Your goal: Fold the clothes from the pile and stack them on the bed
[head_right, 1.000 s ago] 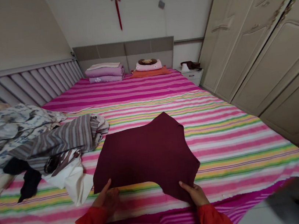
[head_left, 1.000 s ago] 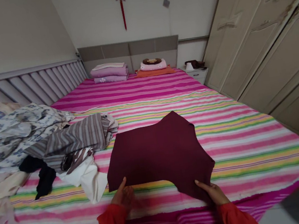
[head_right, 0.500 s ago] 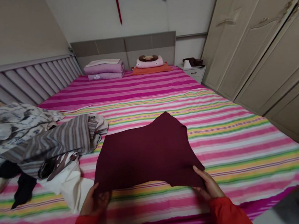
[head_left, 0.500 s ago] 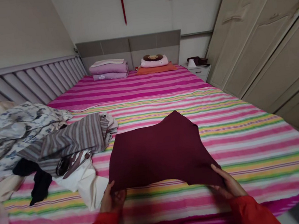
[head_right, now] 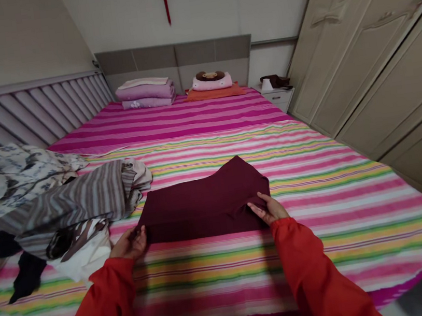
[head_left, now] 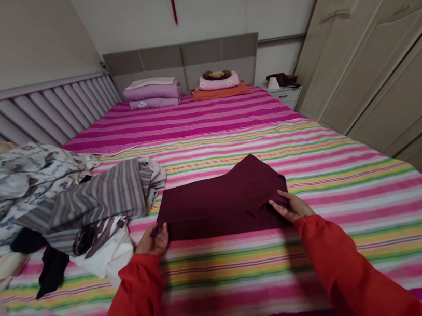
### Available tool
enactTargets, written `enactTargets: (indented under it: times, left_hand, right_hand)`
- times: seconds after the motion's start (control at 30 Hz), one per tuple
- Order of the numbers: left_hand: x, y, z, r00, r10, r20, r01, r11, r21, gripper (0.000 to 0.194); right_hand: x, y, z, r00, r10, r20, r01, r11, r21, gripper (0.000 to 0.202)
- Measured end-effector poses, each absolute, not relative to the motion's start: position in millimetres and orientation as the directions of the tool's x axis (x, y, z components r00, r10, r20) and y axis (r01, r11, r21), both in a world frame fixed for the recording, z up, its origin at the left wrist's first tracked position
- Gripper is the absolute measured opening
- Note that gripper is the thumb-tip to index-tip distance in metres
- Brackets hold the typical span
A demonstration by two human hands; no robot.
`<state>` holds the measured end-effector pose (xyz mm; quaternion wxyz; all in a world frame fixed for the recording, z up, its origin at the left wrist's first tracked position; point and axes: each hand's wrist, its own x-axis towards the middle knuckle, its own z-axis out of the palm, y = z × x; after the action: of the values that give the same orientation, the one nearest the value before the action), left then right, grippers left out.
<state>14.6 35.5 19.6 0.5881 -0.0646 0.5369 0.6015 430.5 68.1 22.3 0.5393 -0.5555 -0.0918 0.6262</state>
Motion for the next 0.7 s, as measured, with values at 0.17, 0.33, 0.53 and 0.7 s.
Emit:
enactTargets:
  times: [0.17,0.33,0.53,0.7]
  left_hand:
    - [25.6,39.6,3.7,-0.379,0.703,-0.602,-0.650,0.262,0.714,0.017]
    - [64.5,7.3,-37.5,-0.127,0.977,0.170,0.396,-0.107,0.912,0.035]
    - [118.7,-4.2,-65.2,0.455,0.873,0.176,0.833,-0.487,0.261,0.063]
    - [82.6,27.4,-62.6,0.427,0.885,0.185,0.886,-0.450,0.113,0.057]
  right_hand:
    - [408.8,75.3,12.3,0.365,0.812,-0.455,-0.490,-0.248,-0.836,0.010]
    - [355.7,11.1,-20.4,0.142,0.971,0.194,0.212,0.162,-0.964,0.030]
    - [323.5,-16.1,-39.9,-0.604,0.778,0.172,0.649,0.606,-0.460,0.063]
    - [368.3,34.1,-33.6,-0.529,0.839,0.129,0.784,0.541,-0.305,0.051]
